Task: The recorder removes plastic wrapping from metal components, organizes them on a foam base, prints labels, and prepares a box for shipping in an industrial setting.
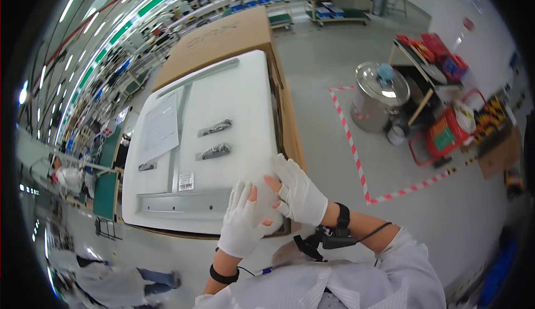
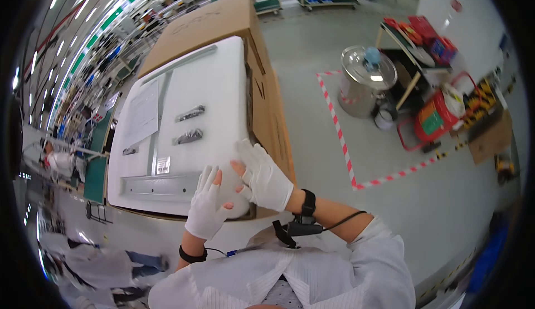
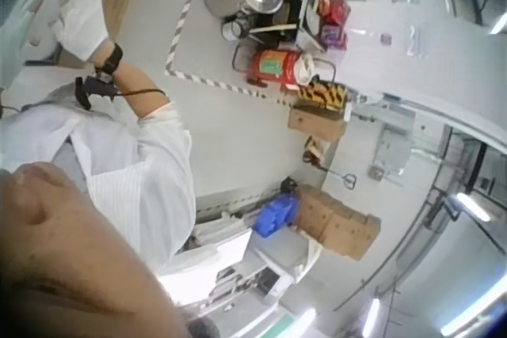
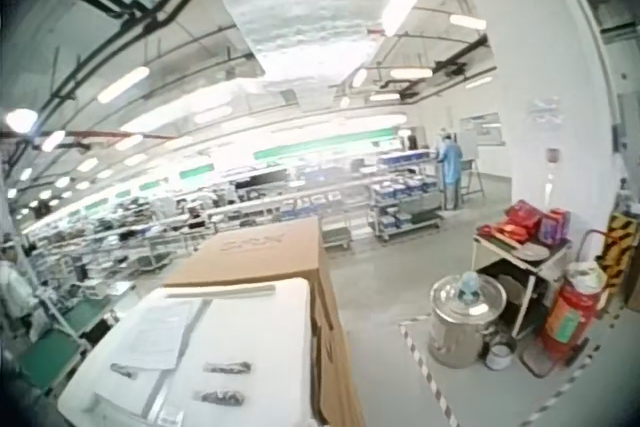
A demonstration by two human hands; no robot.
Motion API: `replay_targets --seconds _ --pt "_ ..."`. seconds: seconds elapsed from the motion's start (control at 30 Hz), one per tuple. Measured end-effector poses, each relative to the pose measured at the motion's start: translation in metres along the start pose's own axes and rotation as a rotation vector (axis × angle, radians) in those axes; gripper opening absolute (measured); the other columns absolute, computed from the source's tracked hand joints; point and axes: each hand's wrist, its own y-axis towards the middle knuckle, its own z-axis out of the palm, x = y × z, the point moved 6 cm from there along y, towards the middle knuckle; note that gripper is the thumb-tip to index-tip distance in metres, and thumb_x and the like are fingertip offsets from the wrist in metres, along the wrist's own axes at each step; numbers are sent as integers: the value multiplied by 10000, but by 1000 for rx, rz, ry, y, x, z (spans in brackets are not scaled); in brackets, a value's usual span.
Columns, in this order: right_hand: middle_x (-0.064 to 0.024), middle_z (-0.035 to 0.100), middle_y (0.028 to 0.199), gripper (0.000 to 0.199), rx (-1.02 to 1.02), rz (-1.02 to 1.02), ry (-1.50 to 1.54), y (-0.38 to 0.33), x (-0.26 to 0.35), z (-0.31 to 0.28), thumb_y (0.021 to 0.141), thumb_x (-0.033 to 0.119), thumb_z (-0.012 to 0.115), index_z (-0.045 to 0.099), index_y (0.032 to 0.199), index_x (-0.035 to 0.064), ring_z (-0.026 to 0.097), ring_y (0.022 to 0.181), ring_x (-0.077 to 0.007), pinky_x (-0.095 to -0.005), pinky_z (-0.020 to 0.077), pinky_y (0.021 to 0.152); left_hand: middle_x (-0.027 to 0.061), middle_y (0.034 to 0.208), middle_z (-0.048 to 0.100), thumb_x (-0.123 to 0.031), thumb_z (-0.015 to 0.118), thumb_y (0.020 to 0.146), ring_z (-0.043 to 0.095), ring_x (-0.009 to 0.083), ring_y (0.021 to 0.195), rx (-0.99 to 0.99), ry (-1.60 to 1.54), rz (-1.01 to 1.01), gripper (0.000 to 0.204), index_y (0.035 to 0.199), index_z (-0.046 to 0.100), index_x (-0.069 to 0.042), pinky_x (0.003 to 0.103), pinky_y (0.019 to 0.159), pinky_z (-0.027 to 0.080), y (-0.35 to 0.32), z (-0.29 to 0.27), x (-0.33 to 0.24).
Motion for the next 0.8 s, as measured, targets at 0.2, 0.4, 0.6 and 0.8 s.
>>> replay_targets --seconds 0.2,0.4,0.6,0.8 --pt "-195 525 1251 361 229 -350 174 43 -43 -14 772 239 639 619 1064 27 478 1195 -349 -537 277 1075 256 1377 393 -341 651 782 331 464 1288 -93 18 -189 744 1367 367 21 487 1067 296 31 8 6" --pt "-210 483 1302 542 245 -393 -77 138 -142 -29 803 270 605 490 1258 -1 424 1246 -385 -509 231 1112 259 1381 386 -337 658 772 329 470 1284 -59 52 -382 730 1347 395 27 504 1081 266 42 9 5" --pt "-279 259 1448 668 -28 -416 -127 306 -284 -14 882 309 543 304 1394 -49 228 1350 -443 -498 167 1123 280 1385 376 -321 644 772 335 471 1282 -132 156 -791 680 1321 439 24 505 1077 261 49 18 -11" --pt "-292 198 1467 774 -290 -639 270 427 -265 -10 861 364 567 240 1397 -89 172 1369 -445 -504 153 1124 277 1376 387 -315 608 820 325 481 1279 -364 215 -1146 673 1356 393 30 499 1059 276 90 26 -41"
